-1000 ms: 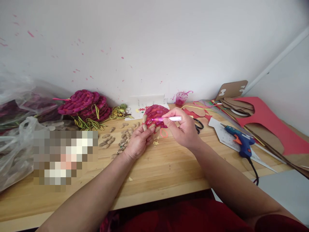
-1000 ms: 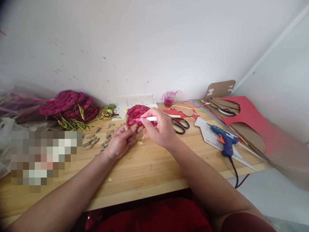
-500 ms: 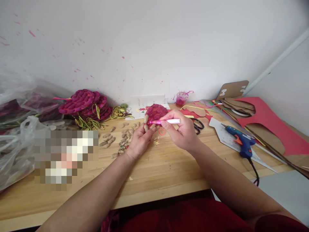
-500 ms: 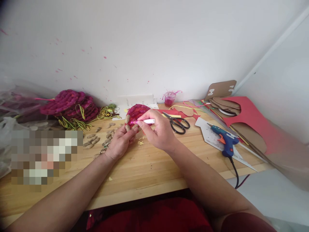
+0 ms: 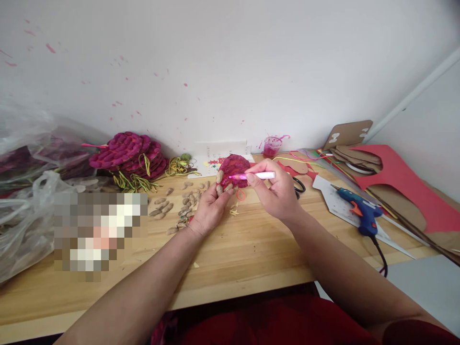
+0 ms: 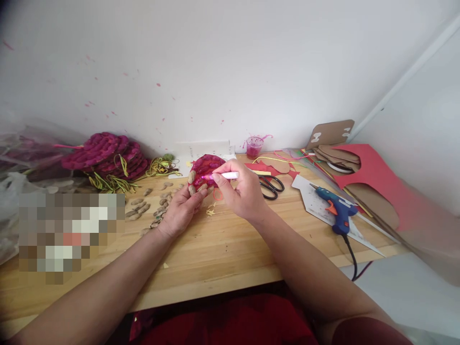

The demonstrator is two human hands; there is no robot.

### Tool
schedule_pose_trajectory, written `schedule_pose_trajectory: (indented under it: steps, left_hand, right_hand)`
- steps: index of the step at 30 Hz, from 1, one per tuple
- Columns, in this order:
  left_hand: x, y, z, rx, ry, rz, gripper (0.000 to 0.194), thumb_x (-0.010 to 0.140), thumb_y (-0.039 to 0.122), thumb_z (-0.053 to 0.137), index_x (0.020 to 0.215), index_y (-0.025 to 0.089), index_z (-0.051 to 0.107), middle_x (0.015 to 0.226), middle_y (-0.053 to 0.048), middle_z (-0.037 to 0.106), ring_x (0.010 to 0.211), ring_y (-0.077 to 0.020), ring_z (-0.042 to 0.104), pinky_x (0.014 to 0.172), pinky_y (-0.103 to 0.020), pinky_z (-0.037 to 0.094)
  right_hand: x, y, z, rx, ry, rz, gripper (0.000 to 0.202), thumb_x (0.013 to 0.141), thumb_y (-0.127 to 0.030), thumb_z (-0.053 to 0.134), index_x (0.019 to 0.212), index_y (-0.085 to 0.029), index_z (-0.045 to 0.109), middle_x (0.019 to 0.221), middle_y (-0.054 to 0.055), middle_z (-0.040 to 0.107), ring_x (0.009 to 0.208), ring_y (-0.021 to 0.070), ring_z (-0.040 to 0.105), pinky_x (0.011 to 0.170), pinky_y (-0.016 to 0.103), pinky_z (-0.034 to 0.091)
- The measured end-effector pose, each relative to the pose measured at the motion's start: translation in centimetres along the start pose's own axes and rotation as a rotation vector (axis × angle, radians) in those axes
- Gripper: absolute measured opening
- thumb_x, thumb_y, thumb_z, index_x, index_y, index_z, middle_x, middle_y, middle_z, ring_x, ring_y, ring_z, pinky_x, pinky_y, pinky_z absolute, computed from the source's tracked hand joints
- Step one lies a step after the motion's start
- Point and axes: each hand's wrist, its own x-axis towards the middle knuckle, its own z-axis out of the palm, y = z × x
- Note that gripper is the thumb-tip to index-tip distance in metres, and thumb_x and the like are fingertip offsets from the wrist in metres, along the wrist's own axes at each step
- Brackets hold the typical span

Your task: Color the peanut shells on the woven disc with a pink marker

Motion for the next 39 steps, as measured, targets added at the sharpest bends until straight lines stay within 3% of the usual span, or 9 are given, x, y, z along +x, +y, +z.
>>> schedule_pose_trajectory:
  steps: [4,15,25,39]
  left_hand:
    - [0.1,-0.2,-0.1,0.072,-0.027,0.036,0.031,0.083,0.043,0.083,0.083,0.02,0.062,0.061,0.007,0.042,0.057,-0.0106,0.032,0.055,-0.025,0.028]
    - [0.1,-0.2,-0.1,-0.005,-0.044,0.019,0.039,0.078,0.045,0.087,0.074,0.021,0.056,0.058,0.007,0.042,0.054,-0.0099,0.034,0.052,-0.023,0.03]
    - [-0.1,0.8,0.6,-0.281,-0.078,-0.156,0.049,0.065,0.041,0.095,0.074,0.019,0.052,0.062,0.008,0.041,0.048,-0.0041,0.03,0.045,-0.02,0.02]
    - [-0.1,0.9,0.6,-0.315,-0.09,-0.185,0.046,0.067,0.038,0.094,0.077,0.018,0.054,0.065,0.007,0.045,0.049,-0.0031,0.032,0.045,-0.018,0.021]
  right_hand:
    - [-0.1,-0.1,0.0,-0.005,-0.022,-0.002,0.007,0.098,-0.027,0.067,0.094,-0.022,0.068,0.087,0.001,0.075,0.075,0.0151,0.066,0.071,0.031,0.051]
    - [0.1,-0.2,-0.1,-0.106,-0.015,-0.054,0.006,0.098,-0.025,0.066,0.093,-0.023,0.068,0.087,0.002,0.074,0.08,0.0173,0.066,0.075,0.034,0.05]
    - [0.1,0.9,-0.3,0.017,-0.023,0.064,0.011,0.097,-0.031,0.068,0.092,-0.022,0.067,0.084,0.001,0.072,0.074,0.0153,0.063,0.068,0.031,0.048]
    - [0.0,0.5,-0.1,-0.069,-0.044,-0.031,0.006,0.098,-0.029,0.067,0.094,-0.024,0.068,0.089,0.002,0.073,0.084,0.0194,0.066,0.076,0.036,0.05]
